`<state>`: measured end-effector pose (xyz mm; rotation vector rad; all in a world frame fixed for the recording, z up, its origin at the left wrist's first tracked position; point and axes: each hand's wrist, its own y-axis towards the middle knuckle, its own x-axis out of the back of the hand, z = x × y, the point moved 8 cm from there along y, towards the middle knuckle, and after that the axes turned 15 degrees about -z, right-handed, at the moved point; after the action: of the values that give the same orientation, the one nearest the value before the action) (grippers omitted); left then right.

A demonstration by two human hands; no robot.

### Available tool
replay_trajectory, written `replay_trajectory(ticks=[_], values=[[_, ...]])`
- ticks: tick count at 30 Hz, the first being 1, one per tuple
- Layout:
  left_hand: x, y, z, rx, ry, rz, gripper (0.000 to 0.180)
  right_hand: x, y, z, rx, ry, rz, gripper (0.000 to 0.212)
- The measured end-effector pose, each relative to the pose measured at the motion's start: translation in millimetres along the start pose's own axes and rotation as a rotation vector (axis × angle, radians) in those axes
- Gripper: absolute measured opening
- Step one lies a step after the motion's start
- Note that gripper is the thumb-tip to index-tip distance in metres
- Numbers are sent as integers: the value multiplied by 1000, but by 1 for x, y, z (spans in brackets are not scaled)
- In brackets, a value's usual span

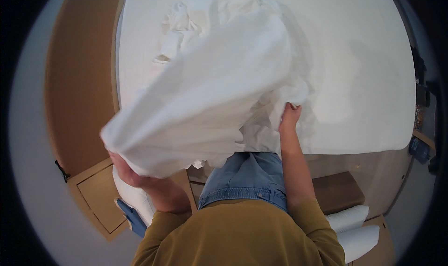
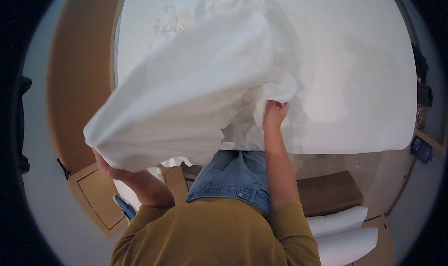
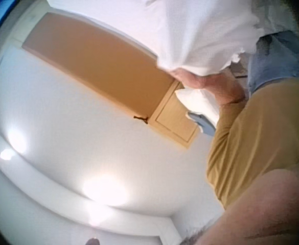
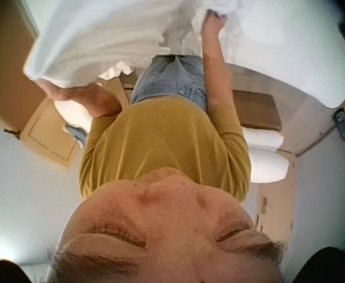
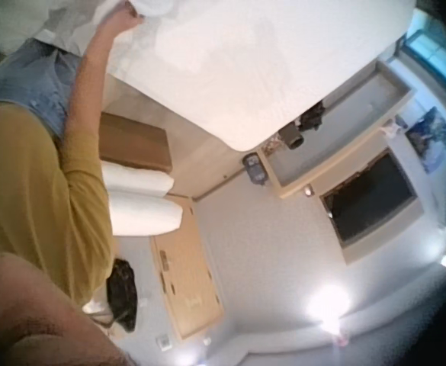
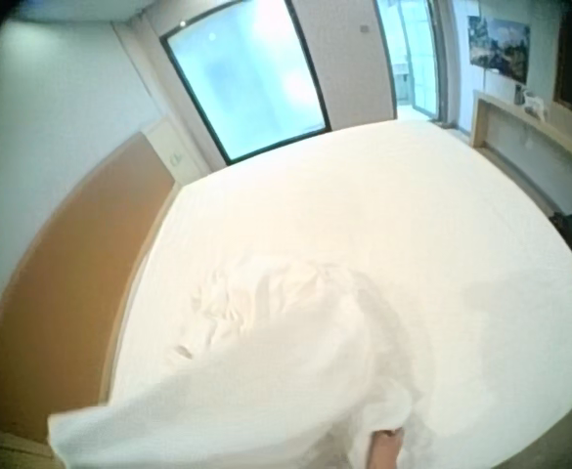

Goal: The person repeatedly lifts, shakes, and smooths a white bed sheet on a mattress, attempting to align and fold it. The person uses both hands to manipulate the sheet, occasionally lifting it to adjust its position.

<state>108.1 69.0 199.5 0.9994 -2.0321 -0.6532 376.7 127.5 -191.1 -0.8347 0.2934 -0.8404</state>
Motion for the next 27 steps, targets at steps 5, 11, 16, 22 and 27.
replay_trajectory(ticks=[5,11,16,22,27], values=[[21,22,146,718,-291,-326,23,-6,-46,89,1230,-476,419,9],[-40,-77,146,323,263,130,45,-11,-72,74,1436,-779,609,9],[-157,-222,70,108,-44,810,58,-3,-72,60,1573,-815,443,28],[-200,-265,115,31,45,1025,57,31,-58,6,-36,95,476,36],[-197,-277,155,136,160,1010,49,3,-127,19,214,-109,762,40]])
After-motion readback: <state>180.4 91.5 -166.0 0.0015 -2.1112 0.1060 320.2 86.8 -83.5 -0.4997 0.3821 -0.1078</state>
